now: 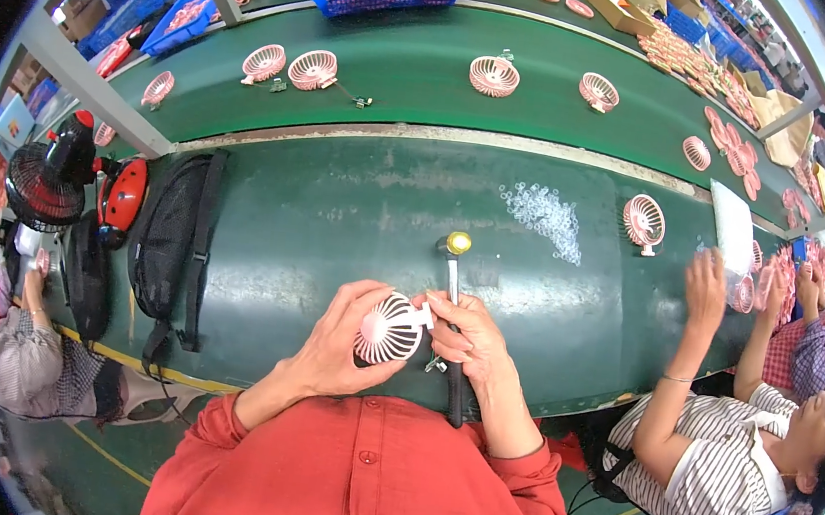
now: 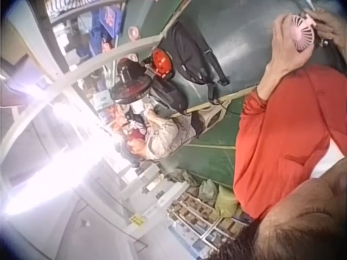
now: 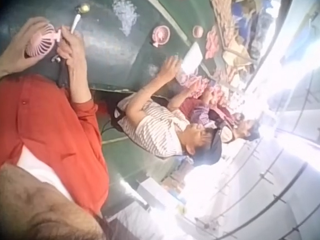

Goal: The person assembles portable fan covers by fitting plastic casing pieces together, tapping them into place with a small mallet, and placing the assembled pieces onto a conveyor belt.

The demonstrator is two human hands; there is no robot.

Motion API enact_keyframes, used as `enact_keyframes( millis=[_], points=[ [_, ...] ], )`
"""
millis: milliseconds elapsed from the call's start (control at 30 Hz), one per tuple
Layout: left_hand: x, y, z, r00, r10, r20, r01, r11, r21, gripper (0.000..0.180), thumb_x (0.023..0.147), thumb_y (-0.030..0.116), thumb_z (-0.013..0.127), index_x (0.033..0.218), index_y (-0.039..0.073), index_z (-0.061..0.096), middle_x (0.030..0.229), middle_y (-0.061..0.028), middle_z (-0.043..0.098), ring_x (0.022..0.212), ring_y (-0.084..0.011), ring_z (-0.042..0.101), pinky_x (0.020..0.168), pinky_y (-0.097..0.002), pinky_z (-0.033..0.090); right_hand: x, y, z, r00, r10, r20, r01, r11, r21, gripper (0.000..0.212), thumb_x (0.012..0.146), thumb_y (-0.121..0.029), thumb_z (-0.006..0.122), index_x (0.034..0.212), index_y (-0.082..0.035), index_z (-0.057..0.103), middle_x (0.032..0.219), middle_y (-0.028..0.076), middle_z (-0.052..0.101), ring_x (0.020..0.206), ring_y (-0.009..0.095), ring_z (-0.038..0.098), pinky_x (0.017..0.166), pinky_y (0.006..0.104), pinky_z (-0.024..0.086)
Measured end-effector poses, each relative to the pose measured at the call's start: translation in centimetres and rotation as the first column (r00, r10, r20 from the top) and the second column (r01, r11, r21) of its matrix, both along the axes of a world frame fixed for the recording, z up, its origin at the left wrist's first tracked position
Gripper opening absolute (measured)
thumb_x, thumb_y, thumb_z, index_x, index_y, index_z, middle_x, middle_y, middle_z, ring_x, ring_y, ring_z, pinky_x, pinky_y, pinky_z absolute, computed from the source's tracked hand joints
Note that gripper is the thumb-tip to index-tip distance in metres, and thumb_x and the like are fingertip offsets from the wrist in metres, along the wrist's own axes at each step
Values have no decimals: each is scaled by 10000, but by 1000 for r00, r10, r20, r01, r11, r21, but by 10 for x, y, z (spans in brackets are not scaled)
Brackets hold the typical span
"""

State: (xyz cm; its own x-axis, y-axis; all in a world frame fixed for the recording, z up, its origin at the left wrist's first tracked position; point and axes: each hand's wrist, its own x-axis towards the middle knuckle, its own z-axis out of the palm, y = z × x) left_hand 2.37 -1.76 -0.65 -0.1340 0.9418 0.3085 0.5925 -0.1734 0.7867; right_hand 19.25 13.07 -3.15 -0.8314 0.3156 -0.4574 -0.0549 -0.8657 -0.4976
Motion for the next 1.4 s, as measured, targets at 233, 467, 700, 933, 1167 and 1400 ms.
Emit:
enact_keyframes(
  millis=[233, 467, 700, 933, 1167, 1400],
  points=[
    [1, -2, -3, 1000, 16, 21, -16, 1000, 8, 773, 683, 155, 822, 1332, -14, 438, 1265, -210, 461, 1147, -365, 517, 944, -423, 473, 0, -2, -1, 999, -37, -10, 38, 999, 30, 203, 962, -120, 580, 988, 70, 645, 581, 20, 554, 310, 5, 285, 281, 181, 243],
    [0, 1, -4, 993, 6, 114, -5, 1000, -7, 764, 694, 187, 815, 1333, -12, 448, 1242, -193, 478, 1123, -363, 536, 934, -422, 483, 2, -8, 2, 991, -103, -88, 113, 986, 120, 214, 948, -104, 594, 1049, 76, 647, 612, 34, 571, 332, 9, 301, 299, 182, 246],
    [2, 5, 8, 996, 79, -31, -80, 996, -50, 749, 683, 210, 816, 1309, -25, 480, 1234, -191, 490, 1096, -348, 543, 875, -417, 504, 0, -24, 26, 906, -302, 297, -71, 584, 808, 281, 845, -57, 741, 1101, 42, 683, 772, -4, 618, 495, 1, 388, 424, 205, 287],
    [-3, 5, 12, 991, 95, -97, -84, 989, 118, 816, 668, 267, 849, 1330, -12, 461, 1248, -193, 484, 1111, -364, 530, 867, -420, 512, -6, -11, 50, 966, -200, 165, 119, 909, 400, 216, 856, 0, 690, 1050, 87, 658, 775, 103, 680, 376, 13, 369, 336, 192, 258],
    [-35, 23, 5, 868, 74, 492, 140, 912, -386, 537, 824, 249, 772, 1224, -26, 542, 972, -122, 686, 903, -187, 659, 774, -330, 529, -19, -9, 52, 928, -298, 225, 153, 853, 499, 159, 892, -55, 686, 1001, 60, 672, 610, -3, 555, 386, 20, 355, 347, 216, 251],
    [-86, 121, 32, 983, 184, -22, -185, 983, -18, 306, 858, 220, 673, 1051, 1, 583, 975, -165, 590, 894, -332, 603, 791, -408, 478, -23, -8, 63, 696, -696, 177, 147, 379, 914, 117, 871, -66, 719, 813, 19, 664, 722, -16, 501, 562, 34, 376, 484, 226, 310]
  ],
)
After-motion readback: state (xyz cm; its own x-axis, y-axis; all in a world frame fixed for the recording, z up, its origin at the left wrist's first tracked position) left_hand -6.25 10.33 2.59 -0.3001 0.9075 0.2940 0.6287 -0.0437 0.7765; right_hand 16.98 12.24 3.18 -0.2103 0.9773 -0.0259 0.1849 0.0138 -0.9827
